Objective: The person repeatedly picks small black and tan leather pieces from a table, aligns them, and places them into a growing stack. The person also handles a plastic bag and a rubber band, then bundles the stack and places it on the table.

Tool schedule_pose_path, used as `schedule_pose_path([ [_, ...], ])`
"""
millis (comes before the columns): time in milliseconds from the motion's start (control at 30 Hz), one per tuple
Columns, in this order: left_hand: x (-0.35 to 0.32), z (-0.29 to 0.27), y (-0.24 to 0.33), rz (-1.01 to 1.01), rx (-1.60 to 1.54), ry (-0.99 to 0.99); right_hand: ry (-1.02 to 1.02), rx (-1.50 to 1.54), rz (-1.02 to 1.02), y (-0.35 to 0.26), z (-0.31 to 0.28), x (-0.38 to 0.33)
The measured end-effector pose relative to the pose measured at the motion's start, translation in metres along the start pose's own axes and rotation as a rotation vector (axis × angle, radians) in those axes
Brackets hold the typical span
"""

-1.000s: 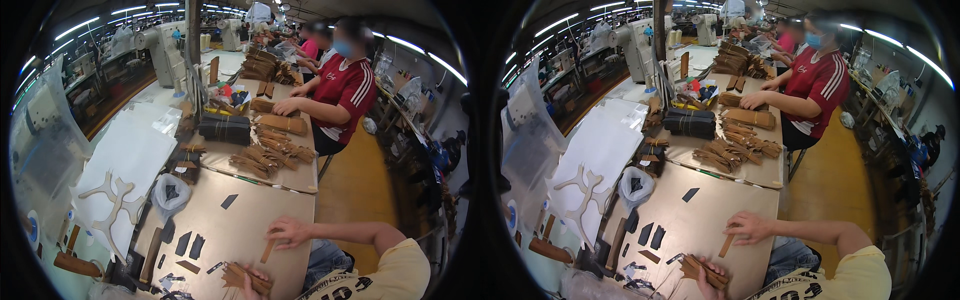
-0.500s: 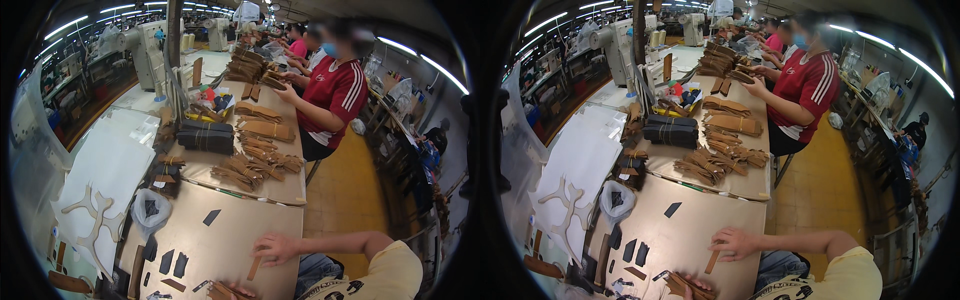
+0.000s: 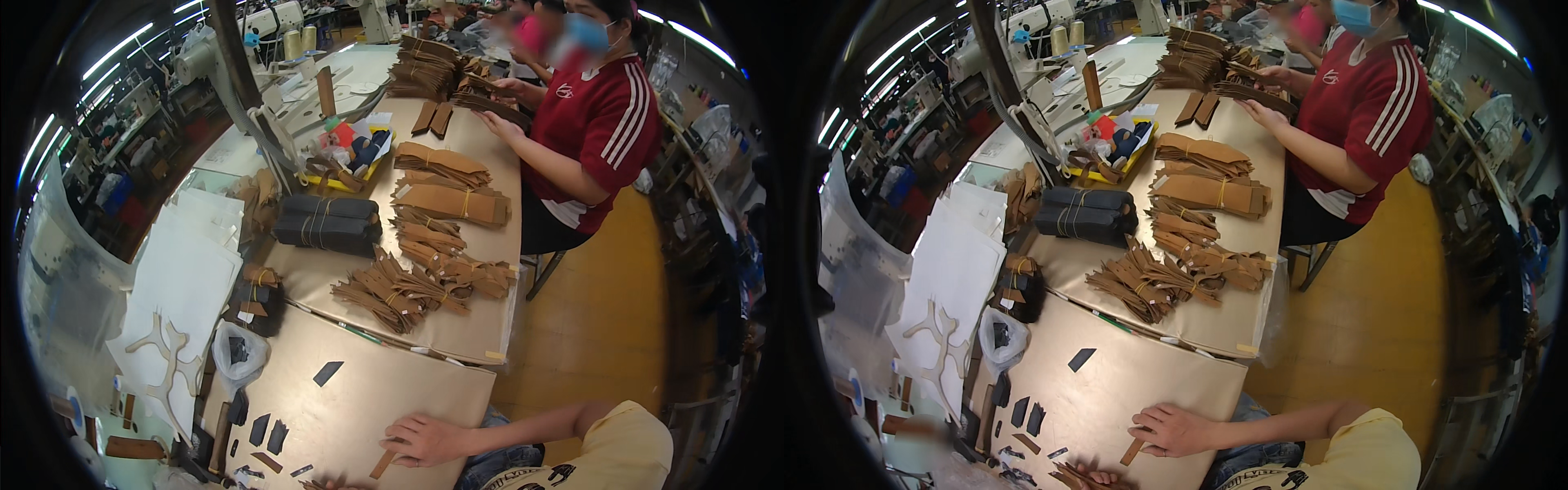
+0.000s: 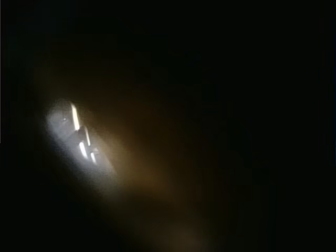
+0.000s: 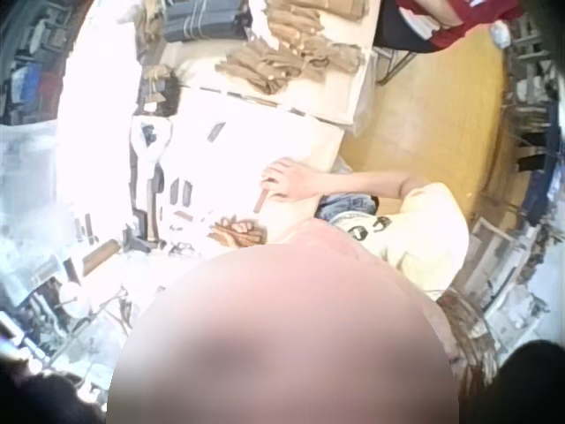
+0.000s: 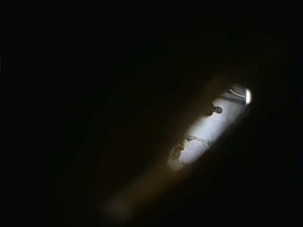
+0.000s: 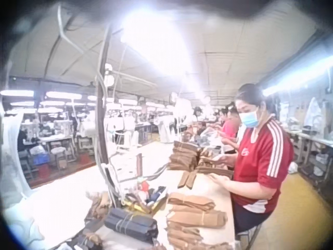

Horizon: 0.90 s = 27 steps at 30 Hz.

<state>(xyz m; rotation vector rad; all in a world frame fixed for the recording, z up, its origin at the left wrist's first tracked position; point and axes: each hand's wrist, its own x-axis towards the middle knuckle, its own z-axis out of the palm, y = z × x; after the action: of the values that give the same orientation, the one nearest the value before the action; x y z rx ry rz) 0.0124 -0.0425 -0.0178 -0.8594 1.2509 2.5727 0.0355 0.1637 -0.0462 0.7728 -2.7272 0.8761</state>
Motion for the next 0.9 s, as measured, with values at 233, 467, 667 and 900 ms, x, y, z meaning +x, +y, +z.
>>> schedule_pose_path([
  [233,-0.024,0.014,0.007,0.120,0.019,0.072,-0.008,-0.024,-0.026,0.001,-0.001,0.003],
  [467,-0.025,-0.039,-0.017,0.333,-0.162,-0.020,-0.030,-0.032,-0.030,0.001,-0.006,0.001],
  [667,-0.021,-0.061,-0.014,0.154,-0.175,-0.198,0.085,0.038,-0.012,0.004,-0.011,0.000],
  [900,-0.063,-0.041,-0.016,0.054,0.086,-0.479,0.338,0.516,0.325,-0.023,-0.020,0.002],
])
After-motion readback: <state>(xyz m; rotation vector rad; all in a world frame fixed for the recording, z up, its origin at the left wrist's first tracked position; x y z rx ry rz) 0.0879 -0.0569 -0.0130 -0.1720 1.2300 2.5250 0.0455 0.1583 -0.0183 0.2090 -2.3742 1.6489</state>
